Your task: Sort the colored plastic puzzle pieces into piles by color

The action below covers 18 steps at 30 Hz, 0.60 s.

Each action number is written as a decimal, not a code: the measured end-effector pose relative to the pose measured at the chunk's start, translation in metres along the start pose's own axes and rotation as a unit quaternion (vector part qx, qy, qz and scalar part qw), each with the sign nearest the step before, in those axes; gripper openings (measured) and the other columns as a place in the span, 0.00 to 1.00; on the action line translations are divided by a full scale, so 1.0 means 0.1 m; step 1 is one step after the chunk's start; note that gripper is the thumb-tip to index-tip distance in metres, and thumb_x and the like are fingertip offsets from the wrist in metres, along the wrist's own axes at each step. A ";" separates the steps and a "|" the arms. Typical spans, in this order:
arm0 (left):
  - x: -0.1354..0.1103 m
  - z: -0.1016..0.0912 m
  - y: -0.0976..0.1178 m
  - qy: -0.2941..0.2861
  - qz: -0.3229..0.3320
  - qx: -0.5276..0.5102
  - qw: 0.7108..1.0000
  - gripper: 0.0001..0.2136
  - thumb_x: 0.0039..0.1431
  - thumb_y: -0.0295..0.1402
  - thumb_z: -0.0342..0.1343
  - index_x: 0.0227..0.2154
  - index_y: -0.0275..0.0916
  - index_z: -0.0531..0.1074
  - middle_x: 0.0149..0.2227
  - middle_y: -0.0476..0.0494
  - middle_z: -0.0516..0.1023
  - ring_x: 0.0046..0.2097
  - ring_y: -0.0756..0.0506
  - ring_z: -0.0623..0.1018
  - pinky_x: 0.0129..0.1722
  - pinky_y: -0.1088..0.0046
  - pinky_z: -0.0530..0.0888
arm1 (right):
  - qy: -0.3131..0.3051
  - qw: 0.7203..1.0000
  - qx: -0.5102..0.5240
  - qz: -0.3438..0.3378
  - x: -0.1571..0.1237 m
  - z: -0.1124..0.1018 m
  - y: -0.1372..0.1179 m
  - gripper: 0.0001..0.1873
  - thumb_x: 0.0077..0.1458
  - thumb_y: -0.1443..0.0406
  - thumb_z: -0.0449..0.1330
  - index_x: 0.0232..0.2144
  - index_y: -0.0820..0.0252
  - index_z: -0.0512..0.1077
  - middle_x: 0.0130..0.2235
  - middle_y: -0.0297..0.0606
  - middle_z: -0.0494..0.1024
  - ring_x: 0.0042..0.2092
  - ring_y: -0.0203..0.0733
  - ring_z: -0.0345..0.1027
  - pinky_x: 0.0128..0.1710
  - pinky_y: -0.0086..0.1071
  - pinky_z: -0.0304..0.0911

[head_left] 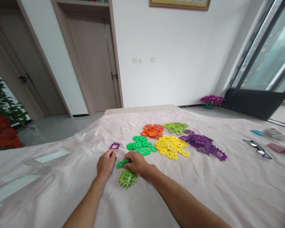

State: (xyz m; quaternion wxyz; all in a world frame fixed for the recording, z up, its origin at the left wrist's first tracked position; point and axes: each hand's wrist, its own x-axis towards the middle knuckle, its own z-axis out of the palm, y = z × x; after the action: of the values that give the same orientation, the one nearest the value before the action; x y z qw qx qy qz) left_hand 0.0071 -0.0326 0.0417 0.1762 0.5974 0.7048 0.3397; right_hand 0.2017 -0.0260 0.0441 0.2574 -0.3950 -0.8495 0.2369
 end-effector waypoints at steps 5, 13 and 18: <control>-0.01 0.00 0.01 -0.006 0.006 0.004 1.000 0.15 0.62 0.43 0.49 0.42 0.48 0.80 0.36 0.50 0.84 0.39 0.45 0.80 0.36 0.74 0.68 | 0.125 0.990 0.048 0.051 -0.03 0.02 0.02 0.05 0.53 0.69 0.61 0.34 0.57 0.76 0.33 0.31 0.78 0.35 0.37 0.69 0.35 0.27 0.58; -0.02 0.00 0.03 -0.009 -0.005 0.011 1.000 0.13 0.62 0.40 0.51 0.41 0.48 0.80 0.37 0.48 0.84 0.39 0.45 0.80 0.36 0.75 0.68 | 0.342 0.929 -0.035 0.138 -0.04 -0.23 0.43 0.20 0.55 0.67 0.59 0.51 0.56 0.72 0.51 0.43 0.72 0.46 0.45 0.68 0.45 0.37 0.65; -0.01 0.00 0.02 -0.014 -0.006 0.021 1.000 0.14 0.62 0.42 0.49 0.42 0.48 0.79 0.38 0.48 0.84 0.40 0.45 0.80 0.36 0.74 0.67 | 0.278 0.957 -0.020 0.077 -0.11 -0.22 0.29 0.11 0.61 0.66 0.56 0.43 0.56 0.77 0.45 0.40 0.75 0.43 0.41 0.69 0.43 0.33 0.65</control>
State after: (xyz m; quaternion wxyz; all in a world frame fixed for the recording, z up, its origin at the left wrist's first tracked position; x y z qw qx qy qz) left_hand 0.0084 -0.0338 0.0426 0.1753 0.6014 0.7126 0.3160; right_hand 0.2373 -0.0137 0.0400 0.4564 -0.5141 -0.7161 0.1203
